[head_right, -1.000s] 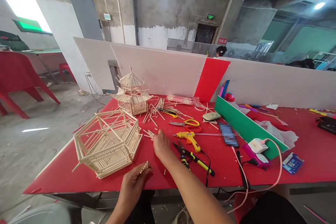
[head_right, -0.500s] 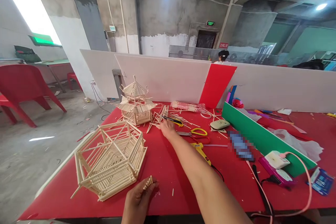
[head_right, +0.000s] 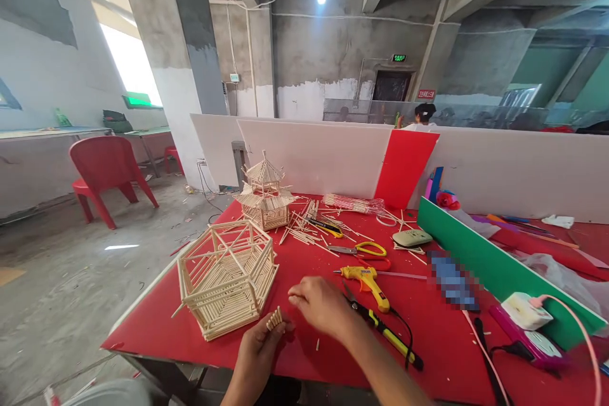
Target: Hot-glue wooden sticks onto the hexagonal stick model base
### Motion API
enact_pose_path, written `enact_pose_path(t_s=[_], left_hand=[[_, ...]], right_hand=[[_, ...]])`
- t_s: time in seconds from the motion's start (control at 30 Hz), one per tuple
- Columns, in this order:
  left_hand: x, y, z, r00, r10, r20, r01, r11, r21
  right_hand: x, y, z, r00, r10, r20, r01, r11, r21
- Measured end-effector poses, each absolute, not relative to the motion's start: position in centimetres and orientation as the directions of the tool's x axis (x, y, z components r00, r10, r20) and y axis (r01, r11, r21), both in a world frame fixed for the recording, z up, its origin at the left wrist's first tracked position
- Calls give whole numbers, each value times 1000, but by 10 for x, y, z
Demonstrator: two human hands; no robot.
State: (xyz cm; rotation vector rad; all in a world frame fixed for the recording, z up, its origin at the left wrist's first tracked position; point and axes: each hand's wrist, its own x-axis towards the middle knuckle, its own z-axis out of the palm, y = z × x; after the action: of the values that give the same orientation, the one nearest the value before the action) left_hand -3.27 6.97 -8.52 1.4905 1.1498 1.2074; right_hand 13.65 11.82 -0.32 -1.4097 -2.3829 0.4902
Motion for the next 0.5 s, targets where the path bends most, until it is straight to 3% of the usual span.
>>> enact_pose_path(t_s=[0.03,0.1,0.17,0.3,0.5], left_hand=[[-32,69,-85,91,980,179,126,-190,974],[-32,68,-85,95,978,186,116,-196,974],[-31,67,-86,149,971,188,83,-202,976],[-29,65,-86,244,955,168,20,-178,984],[-14,80,-75,182,971,152,-125,-131,984]], right_hand=[[131,104,-8,-423,893,150,745,438,-504],[122,81,-21,-232,935,268,525,353,-774],[114,66,-37,-131,952,277,314,305,-899],[104,60,-68,-6,957,288,125,287,-950],[94,84,-79,180,958,222,12,223,-975]])
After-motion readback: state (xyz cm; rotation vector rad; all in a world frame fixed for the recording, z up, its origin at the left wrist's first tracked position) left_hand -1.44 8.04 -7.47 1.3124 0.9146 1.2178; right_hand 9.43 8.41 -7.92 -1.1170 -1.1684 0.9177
